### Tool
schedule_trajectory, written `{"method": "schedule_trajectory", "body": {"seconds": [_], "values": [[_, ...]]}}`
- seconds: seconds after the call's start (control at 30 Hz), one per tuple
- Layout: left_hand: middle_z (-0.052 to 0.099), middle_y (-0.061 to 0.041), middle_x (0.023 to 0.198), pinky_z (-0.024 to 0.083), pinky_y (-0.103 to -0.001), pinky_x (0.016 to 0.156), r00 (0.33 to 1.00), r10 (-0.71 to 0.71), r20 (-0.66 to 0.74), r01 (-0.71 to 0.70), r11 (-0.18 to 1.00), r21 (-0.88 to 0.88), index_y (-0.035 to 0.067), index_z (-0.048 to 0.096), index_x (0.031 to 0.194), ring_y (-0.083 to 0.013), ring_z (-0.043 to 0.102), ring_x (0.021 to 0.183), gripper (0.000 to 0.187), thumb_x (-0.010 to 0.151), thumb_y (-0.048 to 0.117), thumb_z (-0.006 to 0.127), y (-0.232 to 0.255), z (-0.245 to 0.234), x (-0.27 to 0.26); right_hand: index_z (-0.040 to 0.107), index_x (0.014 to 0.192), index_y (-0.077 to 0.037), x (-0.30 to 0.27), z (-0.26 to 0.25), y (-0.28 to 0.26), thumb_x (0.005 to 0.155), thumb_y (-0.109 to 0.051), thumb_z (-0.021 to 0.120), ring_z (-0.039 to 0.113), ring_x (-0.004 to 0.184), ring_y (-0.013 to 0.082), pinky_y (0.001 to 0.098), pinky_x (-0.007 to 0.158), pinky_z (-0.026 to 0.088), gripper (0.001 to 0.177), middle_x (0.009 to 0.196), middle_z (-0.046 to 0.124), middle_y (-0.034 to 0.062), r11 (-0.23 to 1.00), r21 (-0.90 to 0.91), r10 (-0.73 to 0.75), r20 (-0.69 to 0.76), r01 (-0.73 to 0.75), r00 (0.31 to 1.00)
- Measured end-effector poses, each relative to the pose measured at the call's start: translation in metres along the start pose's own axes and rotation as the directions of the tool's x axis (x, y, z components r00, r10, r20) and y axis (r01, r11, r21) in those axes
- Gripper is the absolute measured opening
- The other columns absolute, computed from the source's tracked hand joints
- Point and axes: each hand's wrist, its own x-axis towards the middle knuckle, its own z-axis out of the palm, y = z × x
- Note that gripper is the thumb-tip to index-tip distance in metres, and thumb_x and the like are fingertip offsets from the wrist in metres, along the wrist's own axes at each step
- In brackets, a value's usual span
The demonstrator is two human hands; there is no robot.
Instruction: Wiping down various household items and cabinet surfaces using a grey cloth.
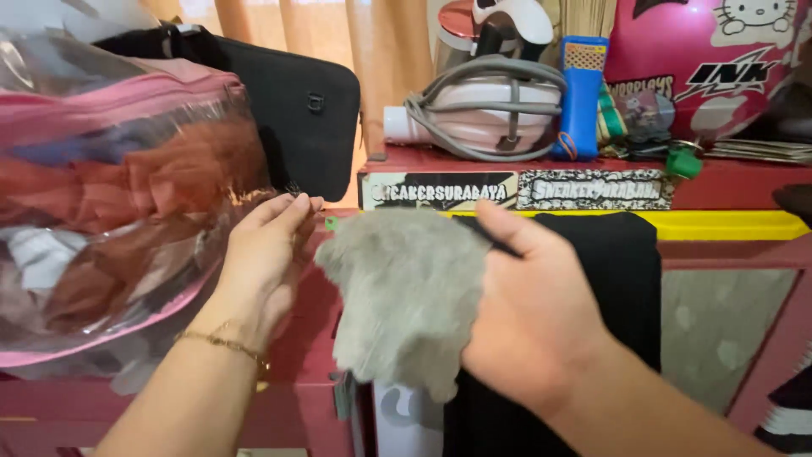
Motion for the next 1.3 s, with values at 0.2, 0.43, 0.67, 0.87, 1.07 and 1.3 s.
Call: {"method": "schedule_trajectory", "body": {"seconds": [0.2,0.43,0.67,0.87,1.07,1.3], "values": [[0.076,-0.001,0.101,0.049,-0.028,0.072,0.997,-0.008,0.081,0.021,0.986,-0.163,0.01,0.071,0.109,-0.0094,0.064,0.081,0.016,0.095,0.016,0.067,0.048,0.037,-0.037,0.05,0.139,0.011,-0.006,0.011,-0.041,0.106,-0.039,0.042,0.054,0.133,0.0392,0.0513,0.117,0.035,0.06,0.141,0.058,0.0271,0.988,-0.07,-0.135,0.061,0.139,0.989],[0.076,-0.005,0.102,0.055,-0.027,0.08,0.953,0.072,0.294,-0.042,0.994,-0.106,0.005,0.07,0.111,-0.0117,0.068,0.091,0.021,0.092,0.013,0.071,0.068,0.128,-0.056,0.045,0.143,0.013,-0.066,0.021,-0.086,0.109,-0.036,0.042,0.05,0.137,0.0417,0.0529,0.12,0.031,0.061,0.147,0.053,0.0308,0.947,-0.051,-0.314,0.04,0.316,0.948],[0.078,-0.007,0.089,0.059,-0.027,0.071,0.737,0.3,0.605,-0.448,0.887,0.107,0.004,0.063,0.114,-0.0121,0.074,0.082,0.036,0.082,0.01,0.081,0.055,0.273,-0.062,0.037,0.146,0.017,-0.182,0.034,-0.138,0.105,-0.033,0.046,0.044,0.142,0.0463,0.054,0.121,0.028,0.065,0.152,0.045,0.0353,0.849,-0.081,-0.525,-0.005,0.523,0.851],[0.076,-0.009,0.077,0.058,-0.036,0.071,0.454,0.335,0.825,-0.855,0.425,0.298,0.007,0.076,0.084,-0.0203,0.075,0.073,0.018,0.075,0.019,0.087,0.006,0.395,-0.022,0.04,0.145,0.017,-0.258,0.049,-0.158,0.103,-0.03,0.051,0.048,0.14,0.0457,0.0543,0.12,0.031,0.064,0.15,0.05,0.0359,0.705,-0.2,-0.708,-0.154,0.68,0.689],[0.074,-0.015,0.082,0.058,-0.043,0.081,0.488,0.184,0.853,-0.873,0.077,0.482,0.009,0.08,0.081,-0.0316,0.073,0.082,0.03,0.071,0.035,0.09,-0.039,0.443,0.001,0.045,0.142,0.014,-0.287,0.053,-0.166,0.102,-0.034,0.053,0.055,0.135,0.0403,0.0519,0.118,0.035,0.063,0.145,0.057,0.0301,0.637,-0.406,-0.769,-0.273,0.655,0.578],[0.075,-0.016,0.08,0.058,-0.042,0.08,0.47,0.37,0.802,-0.878,0.102,0.467,0.011,0.084,0.093,-0.0306,0.074,0.078,0.018,0.086,0.025,0.075,0.013,0.397,0.002,0.046,0.143,0.015,-0.269,0.044,-0.171,0.101,-0.034,0.053,0.056,0.137,0.0403,0.0514,0.118,0.037,0.065,0.148,0.058,0.0305,0.644,-0.393,-0.765,-0.291,0.657,0.575]]}}
